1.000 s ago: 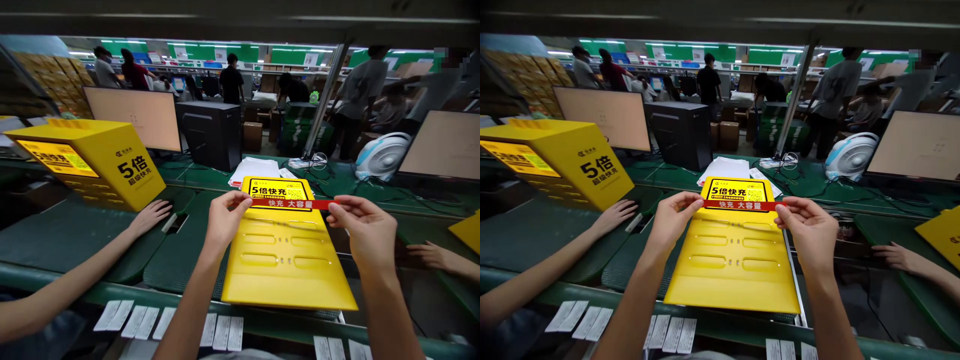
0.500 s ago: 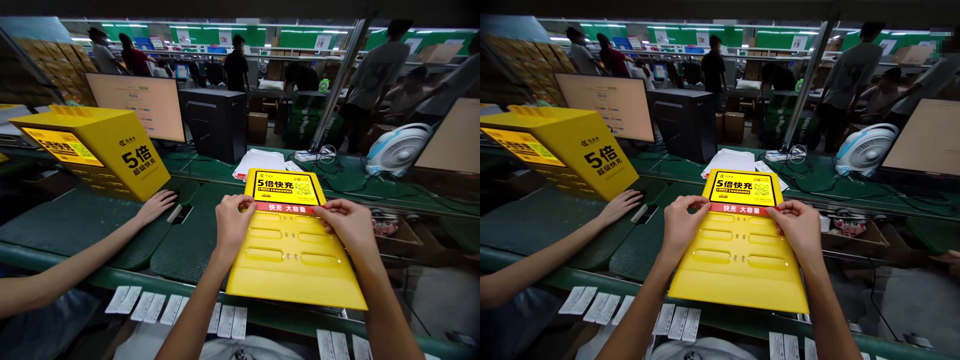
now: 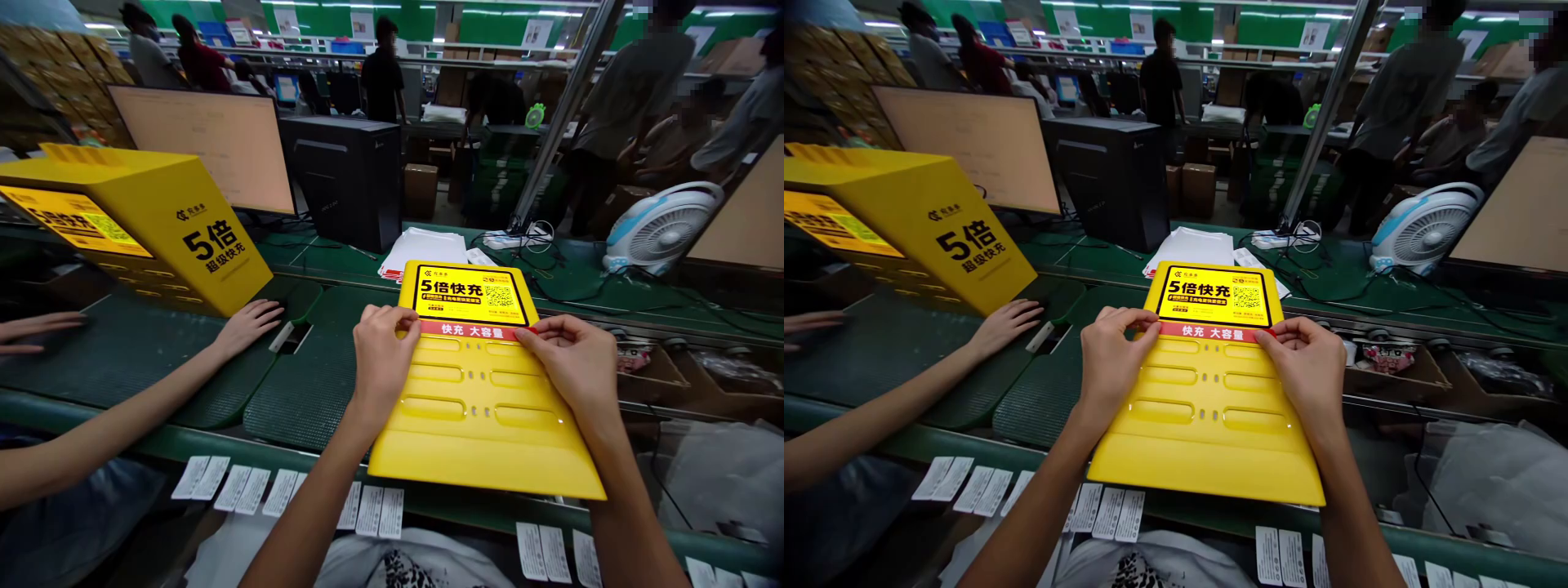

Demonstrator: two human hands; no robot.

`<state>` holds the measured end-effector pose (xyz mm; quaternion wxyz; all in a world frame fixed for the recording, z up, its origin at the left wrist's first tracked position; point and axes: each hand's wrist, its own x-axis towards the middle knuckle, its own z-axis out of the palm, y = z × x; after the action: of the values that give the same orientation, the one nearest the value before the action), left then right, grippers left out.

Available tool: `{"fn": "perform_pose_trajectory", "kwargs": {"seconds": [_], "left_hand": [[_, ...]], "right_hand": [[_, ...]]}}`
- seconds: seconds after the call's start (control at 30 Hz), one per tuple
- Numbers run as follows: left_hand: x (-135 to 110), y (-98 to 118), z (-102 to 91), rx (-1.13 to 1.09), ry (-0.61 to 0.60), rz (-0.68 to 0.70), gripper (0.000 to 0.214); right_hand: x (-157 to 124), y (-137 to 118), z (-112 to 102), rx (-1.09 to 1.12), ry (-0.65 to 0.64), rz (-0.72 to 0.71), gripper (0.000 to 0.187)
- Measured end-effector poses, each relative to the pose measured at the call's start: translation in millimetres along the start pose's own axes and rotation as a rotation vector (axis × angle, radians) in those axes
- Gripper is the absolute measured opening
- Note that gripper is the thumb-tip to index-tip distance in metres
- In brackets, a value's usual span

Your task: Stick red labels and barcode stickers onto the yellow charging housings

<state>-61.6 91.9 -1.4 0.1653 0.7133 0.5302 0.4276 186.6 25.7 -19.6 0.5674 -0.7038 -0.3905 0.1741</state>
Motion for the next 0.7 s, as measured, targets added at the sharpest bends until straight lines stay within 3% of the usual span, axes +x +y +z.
{"fn": "perform_pose_trajectory", "kwargs": {"seconds": [0.7], "left_hand": [[-1.2, 2.1, 1.8, 0.045, 0.014, 0.013, 0.009]], "right_hand": [[-0.4, -1.2, 0.9, -0.084, -0.003, -0.039, 0.046]]}}
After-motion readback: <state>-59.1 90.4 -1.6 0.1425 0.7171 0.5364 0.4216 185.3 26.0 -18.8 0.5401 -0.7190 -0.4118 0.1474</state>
